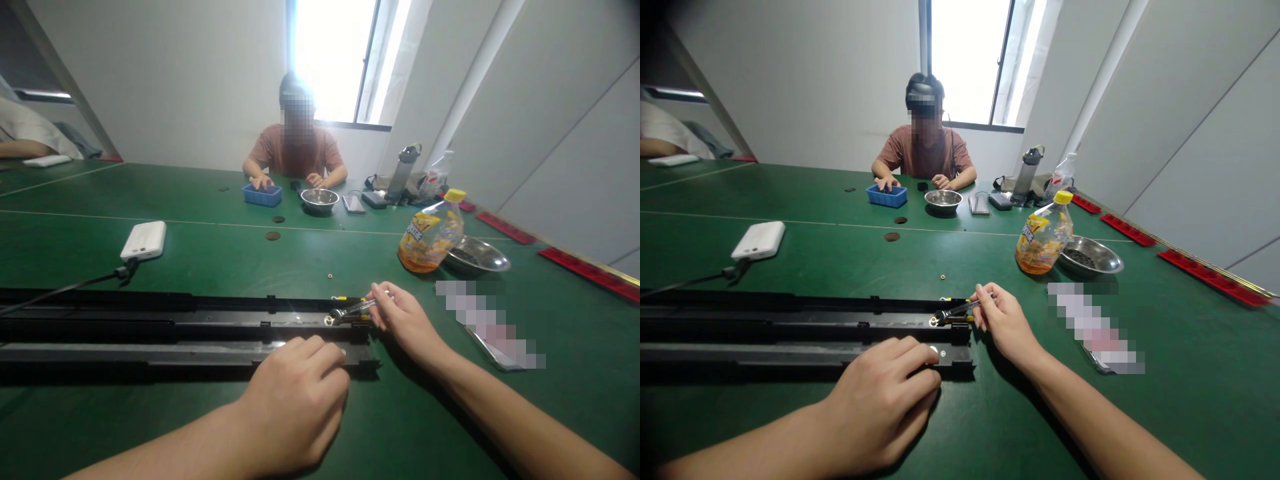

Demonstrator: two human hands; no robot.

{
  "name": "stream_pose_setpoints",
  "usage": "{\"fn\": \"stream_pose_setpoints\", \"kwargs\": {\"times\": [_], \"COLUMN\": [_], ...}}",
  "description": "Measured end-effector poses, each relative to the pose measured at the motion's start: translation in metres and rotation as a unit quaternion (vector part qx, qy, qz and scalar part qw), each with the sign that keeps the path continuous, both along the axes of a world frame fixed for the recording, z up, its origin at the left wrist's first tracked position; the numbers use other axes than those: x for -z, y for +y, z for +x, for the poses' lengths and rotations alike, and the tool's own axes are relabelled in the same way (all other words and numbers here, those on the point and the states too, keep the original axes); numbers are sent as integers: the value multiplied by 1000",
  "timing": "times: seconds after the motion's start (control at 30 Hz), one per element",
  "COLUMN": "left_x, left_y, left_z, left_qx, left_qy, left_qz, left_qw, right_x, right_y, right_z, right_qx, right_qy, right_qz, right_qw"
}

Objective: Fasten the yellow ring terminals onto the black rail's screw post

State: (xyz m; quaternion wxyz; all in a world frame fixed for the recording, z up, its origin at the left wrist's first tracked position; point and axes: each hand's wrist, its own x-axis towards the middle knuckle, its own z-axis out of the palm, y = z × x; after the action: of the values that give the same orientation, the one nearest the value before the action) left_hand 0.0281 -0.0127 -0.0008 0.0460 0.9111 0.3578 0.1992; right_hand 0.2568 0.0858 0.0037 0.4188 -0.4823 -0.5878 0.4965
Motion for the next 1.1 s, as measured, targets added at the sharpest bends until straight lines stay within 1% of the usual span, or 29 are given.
{"fn": "stream_pose_setpoints", "kwargs": {"times": [0.13,0.37,0.63,0.83,1.1], "left_x": [0,0,1,0,0], "left_y": [0,0,0,0,-1], "left_z": [0,0,1,1,1], "left_qx": [3,-1,1,0,-1], "left_qy": [0,-4,10,12,13], "left_qz": [-2,3,-6,-2,-9], "left_qw": [1000,1000,1000,1000,1000], "right_x": [-2,-3,-4,-2,-10], "right_y": [-2,-4,-5,-5,-9], "right_z": [1,3,2,1,-2], "right_qx": [3,23,0,-11,-8], "right_qy": [-14,-10,-1,-7,-13], "right_qz": [15,17,27,17,12], "right_qw": [1000,1000,1000,1000,1000]}}
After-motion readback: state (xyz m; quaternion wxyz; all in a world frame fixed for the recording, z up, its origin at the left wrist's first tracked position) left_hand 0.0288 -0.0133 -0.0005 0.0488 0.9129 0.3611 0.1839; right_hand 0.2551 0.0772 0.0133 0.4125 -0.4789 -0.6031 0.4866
